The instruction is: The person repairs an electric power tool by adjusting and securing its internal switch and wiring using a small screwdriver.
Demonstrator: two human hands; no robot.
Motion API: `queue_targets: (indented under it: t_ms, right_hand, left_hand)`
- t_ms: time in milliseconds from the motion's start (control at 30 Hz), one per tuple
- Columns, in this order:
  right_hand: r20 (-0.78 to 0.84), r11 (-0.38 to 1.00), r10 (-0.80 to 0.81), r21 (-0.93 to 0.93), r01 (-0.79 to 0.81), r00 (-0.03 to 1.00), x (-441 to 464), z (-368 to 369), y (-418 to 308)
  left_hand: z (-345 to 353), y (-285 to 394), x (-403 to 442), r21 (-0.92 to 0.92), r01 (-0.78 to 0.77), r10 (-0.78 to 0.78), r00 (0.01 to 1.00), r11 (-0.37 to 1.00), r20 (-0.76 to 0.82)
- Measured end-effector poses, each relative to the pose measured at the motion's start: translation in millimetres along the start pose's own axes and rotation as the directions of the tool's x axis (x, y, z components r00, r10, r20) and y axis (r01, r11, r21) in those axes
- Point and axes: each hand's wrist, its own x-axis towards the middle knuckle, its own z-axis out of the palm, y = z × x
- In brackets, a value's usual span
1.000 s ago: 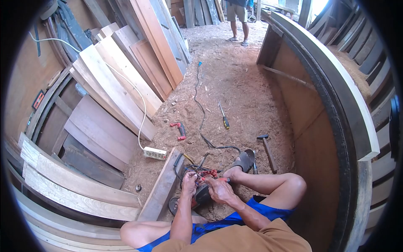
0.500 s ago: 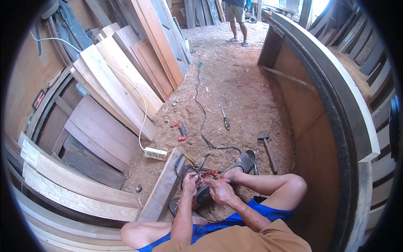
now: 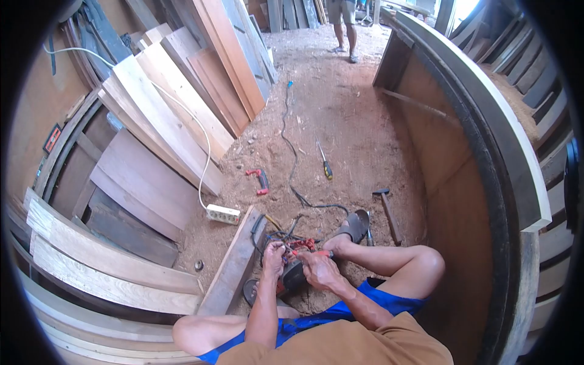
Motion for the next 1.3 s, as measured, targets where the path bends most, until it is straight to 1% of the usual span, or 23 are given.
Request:
queue_targets:
  t_ms: [67, 100, 133, 200, 233, 267, 367, 400, 500, 600, 700, 800, 900, 1000, 1100, 1133, 1167, 1200, 1233, 1267, 1300]
  right_hand:
    - [-0.08, 0.991, -0.132, -0.029, 0.13, 0.988, -0.3, 2.1, 4.0]
    - [-0.079, 0.99, -0.143, -0.03, 0.141, 0.987, -0.2, 5.8, 9.7]
    - [-0.066, 0.997, -0.079, -0.029, 0.077, 0.995, -1.1, 7.5, 9.0]
    - [-0.071, 1.0, 0.005, 0.026, -0.003, 0.997, -7.3, -9.8, -8.3]
    - [-0.157, 0.998, -0.066, 0.002, 0.067, 0.985, -9.1, -9.7, -9.0]
    - [-0.143, 0.998, -0.04, 0.046, 0.047, 0.989, -10.0, -9.9, -6.8]
    - [-0.115, 0.993, -0.006, 0.12, 0.02, 0.993, -12.1, -12.0, -3.0]
    - [-0.103, 0.991, 0.003, 0.137, 0.011, 0.995, -15.1, -13.9, -4.5]
    - [-0.06, 0.982, 0.049, 0.185, -0.037, 0.997, -15.2, -18.9, -11.0]
    - [-0.094, 0.976, 0.042, 0.218, -0.02, 0.995, -13.6, -14.3, -4.5]
    - [-0.087, 0.98, 0.068, 0.191, -0.05, 0.994, -10.6, -11.4, 1.7]
    - [-0.089, 0.98, 0.06, 0.193, -0.042, 0.994, -7.9, -9.0, 5.0]
    - [-0.094, 0.971, 0.074, 0.232, -0.051, 0.993, -5.0, -7.2, 4.6]
    - [-0.097, 0.976, 0.063, 0.213, -0.042, 0.993, -3.8, -5.9, 5.5]
    - [-0.105, 0.98, 0.042, 0.197, -0.02, 0.994, -3.3, -0.7, 9.8]
    - [-0.112, 0.982, 0.033, 0.188, -0.012, 0.993, -3.9, 1.7, 11.8]
    - [-0.133, 0.985, 0.017, 0.172, 0.006, 0.991, -3.5, 1.2, 11.8]
    - [-0.053, 0.976, 0.069, 0.212, -0.056, 0.996, -2.5, -6.6, 4.3]
    - [-0.113, 0.988, 0.002, 0.151, 0.015, 0.994, -3.1, -1.0, 11.0]
    - [-0.09, 0.994, 0.005, 0.107, 0.004, 0.996, -2.9, -3.6, 10.2]
    - [-0.097, 0.991, 0.038, 0.131, -0.025, 0.995, -3.2, 2.4, 15.8]
  left_hand:
    - [-14.4, -15.3, 12.4, 0.08, -0.08, 0.076, 0.996, 0.994, 0.053]
    - [-10.7, -11.4, 10.9, 0.172, -0.082, 0.078, 0.996, 0.982, 0.031]
    - [-11.4, -6.7, 7.8, 0.224, -0.054, 0.048, 0.998, 0.973, 0.031]
    - [-4.3, -4.4, 2.4, 0.161, -0.078, 0.073, 0.997, 0.984, 0.036]
    - [-6.5, -2.7, 8.4, 0.201, -0.072, 0.066, 0.997, 0.977, 0.036]
    - [-12.0, -4.5, 5.0, 0.24, -0.064, 0.056, 0.998, 0.969, 0.037]
    - [6.3, 11.3, -8.2, 0.109, -0.069, 0.069, 0.998, 0.992, 0.006]
    - [6.4, 12.6, -8.9, 0.13, -0.048, 0.048, 0.999, 0.99, 0.002]
    - [11.5, 11.5, -6.0, 0.128, -0.053, 0.052, 0.999, 0.99, 0.008]
    - [11.5, 6.5, -2.7, 0.1, -0.032, 0.032, 0.999, 0.994, 0.006]
    - [8.9, 5.3, -2.2, 0.088, -0.026, 0.025, 1.0, 0.996, 0.004]
    - [7.6, 3.2, -1.4, 0.044, 0.0, 0.0, 1.0, 0.999, 0.002]
    - [5.6, 2.3, -0.8, 0.081, -0.012, 0.011, 1.0, 0.997, 0.013]
    - [5.0, -0.3, 1.2, 0.102, -0.065, 0.061, 0.997, 0.993, 0.045]
    - [4.5, 1.0, 0.0, 0.087, -0.008, 0.006, 1.0, 0.996, 0.022]
    - [7.9, 3.5, -1.4, 0.163, -0.047, 0.046, 0.999, 0.986, 0.01]
    - [12.3, 9.1, -3.5, 0.184, -0.053, 0.049, 0.998, 0.982, 0.025]
    - [12.1, 9.4, -2.9, 0.202, -0.065, 0.056, 0.997, 0.977, 0.05]
    - [13.5, 7.2, -7.4, 0.164, -0.063, 0.056, 0.997, 0.984, 0.044]
    - [18.1, 9.9, -5.0, 0.126, -0.066, 0.061, 0.997, 0.99, 0.044]
    - [24.0, 14.2, -4.4, 0.096, -0.034, 0.033, 0.999, 0.995, 0.016]
